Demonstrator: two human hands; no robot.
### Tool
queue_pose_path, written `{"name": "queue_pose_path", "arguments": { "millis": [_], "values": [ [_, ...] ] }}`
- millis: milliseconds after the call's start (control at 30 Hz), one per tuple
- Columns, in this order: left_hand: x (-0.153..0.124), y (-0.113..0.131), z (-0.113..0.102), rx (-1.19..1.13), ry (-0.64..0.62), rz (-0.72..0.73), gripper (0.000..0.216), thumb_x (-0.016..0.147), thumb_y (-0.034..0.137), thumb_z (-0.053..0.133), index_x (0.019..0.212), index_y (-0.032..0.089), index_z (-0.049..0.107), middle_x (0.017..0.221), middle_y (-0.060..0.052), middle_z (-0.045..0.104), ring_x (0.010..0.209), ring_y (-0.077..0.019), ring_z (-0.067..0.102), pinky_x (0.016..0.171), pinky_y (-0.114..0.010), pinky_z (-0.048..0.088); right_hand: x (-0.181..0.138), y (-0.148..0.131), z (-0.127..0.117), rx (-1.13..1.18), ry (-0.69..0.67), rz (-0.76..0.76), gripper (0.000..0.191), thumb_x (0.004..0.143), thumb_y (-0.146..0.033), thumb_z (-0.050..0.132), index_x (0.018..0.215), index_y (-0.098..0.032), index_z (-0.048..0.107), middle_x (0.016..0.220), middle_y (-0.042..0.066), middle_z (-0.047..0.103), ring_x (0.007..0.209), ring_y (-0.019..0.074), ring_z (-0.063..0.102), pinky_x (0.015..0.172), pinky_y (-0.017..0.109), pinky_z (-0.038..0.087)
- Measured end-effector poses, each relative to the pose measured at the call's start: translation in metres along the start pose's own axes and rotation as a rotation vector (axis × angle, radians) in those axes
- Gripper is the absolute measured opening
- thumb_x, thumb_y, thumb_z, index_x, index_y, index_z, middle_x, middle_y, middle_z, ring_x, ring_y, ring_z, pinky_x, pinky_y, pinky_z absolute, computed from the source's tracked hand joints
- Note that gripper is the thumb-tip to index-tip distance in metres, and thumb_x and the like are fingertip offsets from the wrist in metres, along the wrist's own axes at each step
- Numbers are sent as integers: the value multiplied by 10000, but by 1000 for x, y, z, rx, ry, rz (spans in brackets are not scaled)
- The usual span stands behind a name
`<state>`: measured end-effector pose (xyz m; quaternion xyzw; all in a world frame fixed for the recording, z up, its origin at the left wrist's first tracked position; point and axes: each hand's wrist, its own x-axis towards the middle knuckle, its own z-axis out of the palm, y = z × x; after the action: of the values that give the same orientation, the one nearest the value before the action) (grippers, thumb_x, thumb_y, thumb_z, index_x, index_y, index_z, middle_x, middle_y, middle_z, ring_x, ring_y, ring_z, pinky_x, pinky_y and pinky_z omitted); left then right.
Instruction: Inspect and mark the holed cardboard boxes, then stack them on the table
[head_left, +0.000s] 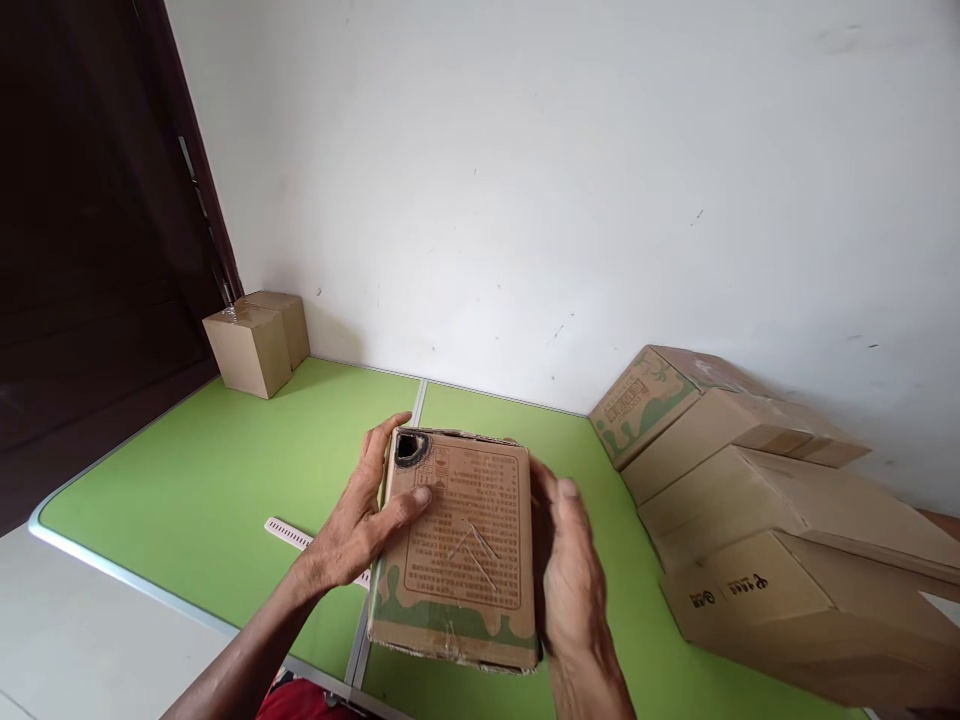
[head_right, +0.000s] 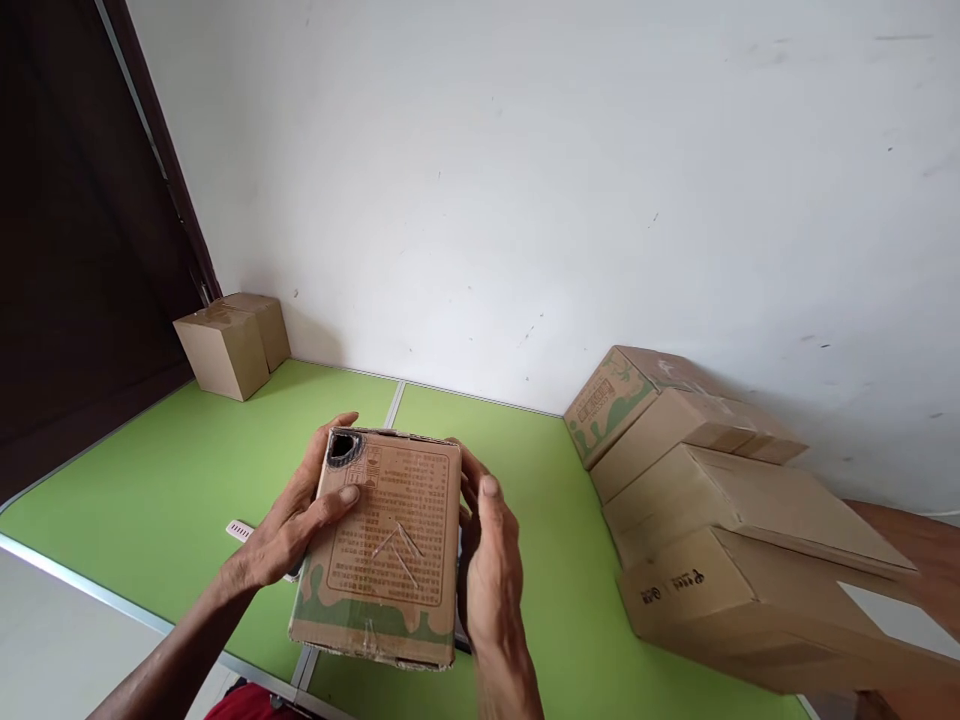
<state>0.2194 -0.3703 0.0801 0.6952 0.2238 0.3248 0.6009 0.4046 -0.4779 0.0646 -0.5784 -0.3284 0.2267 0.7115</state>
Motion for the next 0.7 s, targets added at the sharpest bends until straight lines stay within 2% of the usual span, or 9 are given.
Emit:
{"name": "queue_pose_path", "arguments": {
  "millis": [67, 167, 300, 367, 433, 500, 600, 700],
  "values": [
    [-4, 1, 5, 38, 18, 19, 752, 1038, 560, 654, 1681, 369, 315, 1664, -103, 461, 1553, -415, 435, 1291, -638, 357, -11, -24, 4, -167, 35, -10, 766, 956, -805, 557, 1461, -243, 683, 1487, 153, 707, 1362, 393, 663, 1104, 584, 545],
    [-9, 2, 12, 123, 18, 74, 733, 1048, 533, 639, 1687, 378, 317, 1692, -96, 390, 1578, -409, 382, 1303, -634, 342, -22, -47, 16, -535, 88, -181, 894, 884, -806, 668, 1490, -151, 627, 1503, 221, 664, 1360, 413, 639, 1127, 597, 527],
    [-11, 5, 17, 216, -40, 125, 783, 1065, 521, 615, 1736, 413, 226, 1819, -38, 178, 1705, -398, 69, 1367, -627, 205, -19, -48, 31, -802, 188, -376, 847, 932, -857, 537, 1338, -126, 674, 1331, 233, 710, 1239, 414, 673, 1039, 586, 564],
    [-10, 9, 19, 204, -55, 101, 773, 1081, 554, 568, 1749, 412, 206, 1835, -19, 155, 1714, -397, 16, 1375, -618, 181, -15, -46, 34, -857, 190, -396, 780, 950, -859, 493, 1232, -158, 686, 1223, 197, 723, 1147, 401, 686, 973, 572, 576],
    [-6, 14, 20, 181, -28, 61, 713, 1095, 577, 513, 1738, 385, 272, 1820, -24, 215, 1708, -389, 75, 1377, -581, 202, -12, -47, 35, -908, 167, -388, 688, 964, -835, 483, 1118, -193, 678, 1099, 154, 717, 1032, 382, 685, 890, 548, 575],
    [1, 21, 23, 173, 36, 32, 616, 1113, 563, 466, 1680, 332, 407, 1751, -57, 348, 1670, -362, 222, 1366, -526, 248, -9, -50, 36, -969, 169, -373, 596, 963, -793, 516, 1038, -219, 659, 1020, 130, 697, 960, 375, 666, 839, 535, 557],
    [16, 30, 25, 161, 101, 2, 469, 1119, 488, 450, 1517, 276, 575, 1580, -97, 523, 1522, -331, 445, 1309, -496, 330, -2, -52, 40, -1013, 190, -351, 490, 944, -721, 601, 993, -236, 652, 1019, 132, 690, 936, 370, 643, 837, 533, 540],
    [31, 32, 20, 136, 91, -48, 359, 1084, 382, 466, 1370, 248, 638, 1443, -102, 611, 1372, -335, 547, 1227, -513, 398, 4, -49, 46, -1021, 172, -341, 533, 966, -745, 574, 1012, -223, 672, 1054, 149, 692, 932, 362, 631, 816, 522, 534]
  ]
}}
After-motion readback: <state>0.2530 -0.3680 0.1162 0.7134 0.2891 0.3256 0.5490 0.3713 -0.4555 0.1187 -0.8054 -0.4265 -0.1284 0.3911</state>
